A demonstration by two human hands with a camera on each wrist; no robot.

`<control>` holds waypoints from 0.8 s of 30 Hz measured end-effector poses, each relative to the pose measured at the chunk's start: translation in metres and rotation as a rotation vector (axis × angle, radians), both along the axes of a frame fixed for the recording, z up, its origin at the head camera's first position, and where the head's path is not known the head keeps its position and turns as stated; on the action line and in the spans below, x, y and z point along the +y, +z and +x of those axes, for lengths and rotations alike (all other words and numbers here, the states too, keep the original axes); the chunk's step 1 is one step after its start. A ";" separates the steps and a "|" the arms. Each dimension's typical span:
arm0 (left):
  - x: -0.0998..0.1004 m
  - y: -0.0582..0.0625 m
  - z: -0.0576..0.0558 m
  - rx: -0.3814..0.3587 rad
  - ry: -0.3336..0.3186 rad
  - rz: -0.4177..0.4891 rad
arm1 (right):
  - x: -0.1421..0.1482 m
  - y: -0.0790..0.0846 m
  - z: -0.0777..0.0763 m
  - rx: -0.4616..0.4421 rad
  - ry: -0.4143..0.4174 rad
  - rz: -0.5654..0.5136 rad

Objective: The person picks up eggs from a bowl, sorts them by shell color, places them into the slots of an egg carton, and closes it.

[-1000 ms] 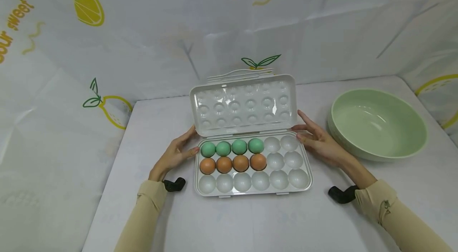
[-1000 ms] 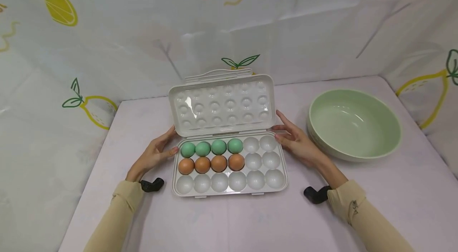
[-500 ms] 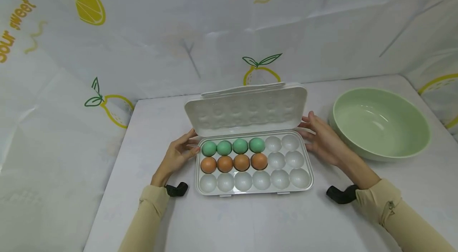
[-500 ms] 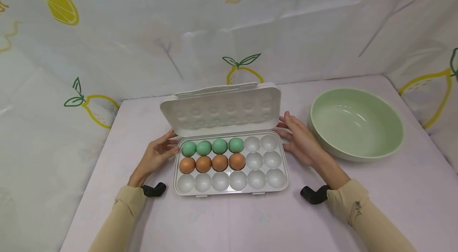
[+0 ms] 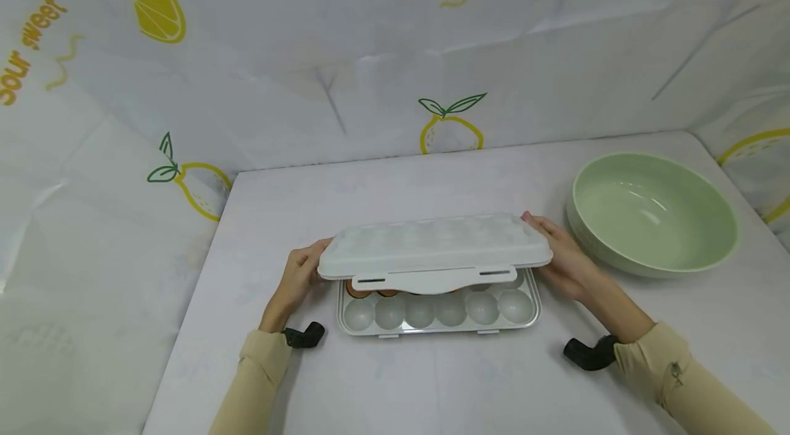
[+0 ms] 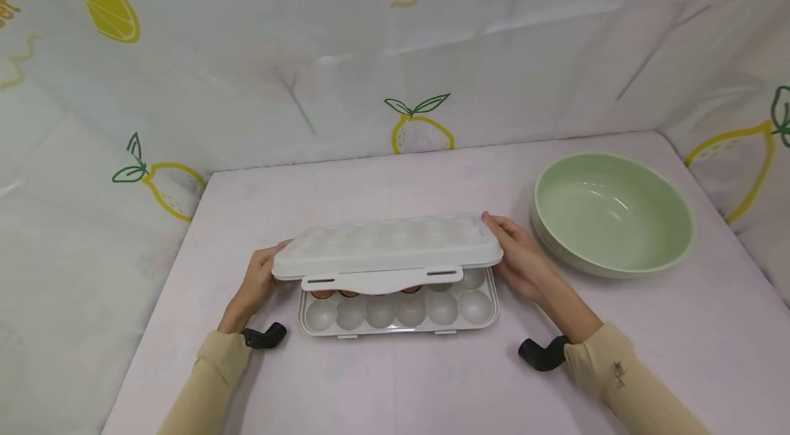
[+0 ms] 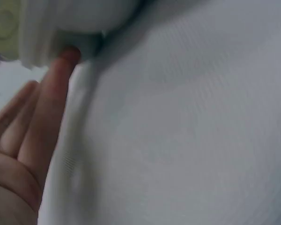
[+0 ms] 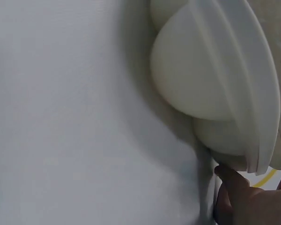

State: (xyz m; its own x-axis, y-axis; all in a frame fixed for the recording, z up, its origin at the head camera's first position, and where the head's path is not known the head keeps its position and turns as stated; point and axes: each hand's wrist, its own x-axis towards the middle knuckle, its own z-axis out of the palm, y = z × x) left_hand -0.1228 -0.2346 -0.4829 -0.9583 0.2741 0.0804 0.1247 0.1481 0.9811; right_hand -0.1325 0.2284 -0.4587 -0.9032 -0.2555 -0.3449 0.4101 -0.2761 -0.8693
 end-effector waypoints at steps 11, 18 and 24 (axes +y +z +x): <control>-0.002 0.035 0.031 -0.176 -0.209 -0.192 | 0.009 0.000 0.028 0.133 0.094 0.312; 0.006 0.024 0.052 -0.112 -0.165 -0.285 | 0.012 -0.004 0.051 0.358 0.229 0.437; 0.011 0.013 0.066 0.011 -0.102 -0.271 | 0.000 -0.006 0.068 0.589 0.254 0.594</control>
